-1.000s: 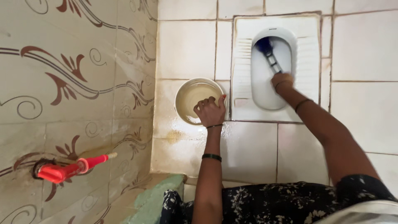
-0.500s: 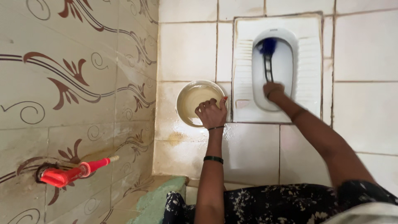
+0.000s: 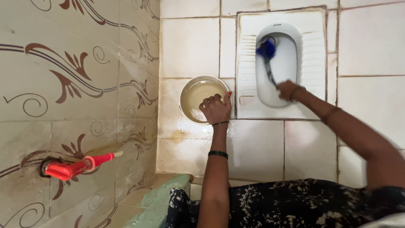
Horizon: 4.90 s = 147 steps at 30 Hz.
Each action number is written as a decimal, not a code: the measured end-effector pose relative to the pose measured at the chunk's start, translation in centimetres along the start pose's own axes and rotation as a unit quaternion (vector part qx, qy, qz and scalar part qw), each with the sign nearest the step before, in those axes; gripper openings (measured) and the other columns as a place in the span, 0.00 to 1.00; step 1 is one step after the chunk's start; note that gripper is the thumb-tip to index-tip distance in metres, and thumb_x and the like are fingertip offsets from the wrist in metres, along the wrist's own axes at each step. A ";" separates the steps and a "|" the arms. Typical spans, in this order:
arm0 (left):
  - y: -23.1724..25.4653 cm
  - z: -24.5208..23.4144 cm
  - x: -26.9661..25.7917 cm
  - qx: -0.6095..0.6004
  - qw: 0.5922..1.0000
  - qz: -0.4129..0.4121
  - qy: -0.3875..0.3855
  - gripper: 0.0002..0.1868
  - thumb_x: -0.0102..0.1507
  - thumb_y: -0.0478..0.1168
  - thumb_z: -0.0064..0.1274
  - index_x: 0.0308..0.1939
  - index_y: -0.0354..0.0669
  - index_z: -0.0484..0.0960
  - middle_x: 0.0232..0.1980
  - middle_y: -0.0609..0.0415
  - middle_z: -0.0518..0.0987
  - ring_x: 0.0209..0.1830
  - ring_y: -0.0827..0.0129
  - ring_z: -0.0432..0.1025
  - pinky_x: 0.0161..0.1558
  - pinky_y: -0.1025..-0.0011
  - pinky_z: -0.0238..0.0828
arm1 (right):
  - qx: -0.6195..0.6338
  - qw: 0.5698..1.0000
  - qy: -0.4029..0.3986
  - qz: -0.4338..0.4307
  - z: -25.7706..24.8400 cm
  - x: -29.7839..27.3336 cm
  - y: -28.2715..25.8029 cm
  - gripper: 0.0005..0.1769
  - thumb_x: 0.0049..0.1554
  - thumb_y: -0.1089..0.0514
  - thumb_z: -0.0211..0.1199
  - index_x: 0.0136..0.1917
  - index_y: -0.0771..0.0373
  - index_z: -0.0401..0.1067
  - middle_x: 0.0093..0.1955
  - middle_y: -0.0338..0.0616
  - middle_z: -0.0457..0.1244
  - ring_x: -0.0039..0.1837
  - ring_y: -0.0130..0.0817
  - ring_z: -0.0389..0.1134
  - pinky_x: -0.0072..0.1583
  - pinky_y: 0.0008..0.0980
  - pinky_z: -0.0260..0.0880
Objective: The person cleans a squat toilet by scrubbing it with a brush, pouring water from a bucket, and applying cleaning liquid from a yellow container.
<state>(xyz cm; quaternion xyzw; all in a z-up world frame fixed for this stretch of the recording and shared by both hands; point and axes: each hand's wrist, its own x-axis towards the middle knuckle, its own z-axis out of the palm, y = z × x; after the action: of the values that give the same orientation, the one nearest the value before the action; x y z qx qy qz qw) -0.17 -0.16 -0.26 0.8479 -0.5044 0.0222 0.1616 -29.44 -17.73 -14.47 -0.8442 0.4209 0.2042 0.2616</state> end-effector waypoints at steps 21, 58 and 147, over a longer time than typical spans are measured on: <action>-0.5 1.1 -0.2 -0.003 0.999 -0.015 -0.042 0.30 0.69 0.63 0.43 0.35 0.43 0.87 0.36 0.46 0.84 0.47 0.53 0.74 0.59 0.49 0.61 | -0.174 0.954 -0.220 -0.106 4.3 -10.5 -4.4 0.13 0.52 0.57 0.63 0.46 0.68 0.78 0.46 0.55 0.71 0.50 0.46 0.72 0.54 0.42 0.74; 0.1 1.0 -0.1 0.012 1.000 -0.001 0.009 0.30 0.67 0.64 0.46 0.31 0.43 0.87 0.34 0.46 0.84 0.46 0.53 0.75 0.58 0.47 0.61 | -0.213 0.946 -0.223 -0.102 7.1 -8.5 -3.9 0.16 0.60 0.57 0.55 0.60 0.59 0.73 0.67 0.51 0.64 0.67 0.45 0.68 0.63 0.46 0.72; -10.8 4.0 2.5 0.114 0.824 0.366 -0.417 0.17 0.61 0.38 0.59 0.51 0.40 0.73 0.41 0.41 0.83 0.42 0.47 0.79 0.43 0.53 0.76 | 0.375 0.790 0.320 0.365 -3.3 -33.9 7.6 0.25 0.70 0.45 0.55 0.47 0.71 0.73 0.36 0.49 0.68 0.34 0.36 0.69 0.41 0.37 0.68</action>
<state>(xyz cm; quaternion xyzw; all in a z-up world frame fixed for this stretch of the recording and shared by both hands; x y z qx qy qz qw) 9.87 1.32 -6.23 0.5416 -0.7909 -0.2191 -0.1821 -54.32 -3.15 5.24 -0.4807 0.8006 -0.1711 0.3142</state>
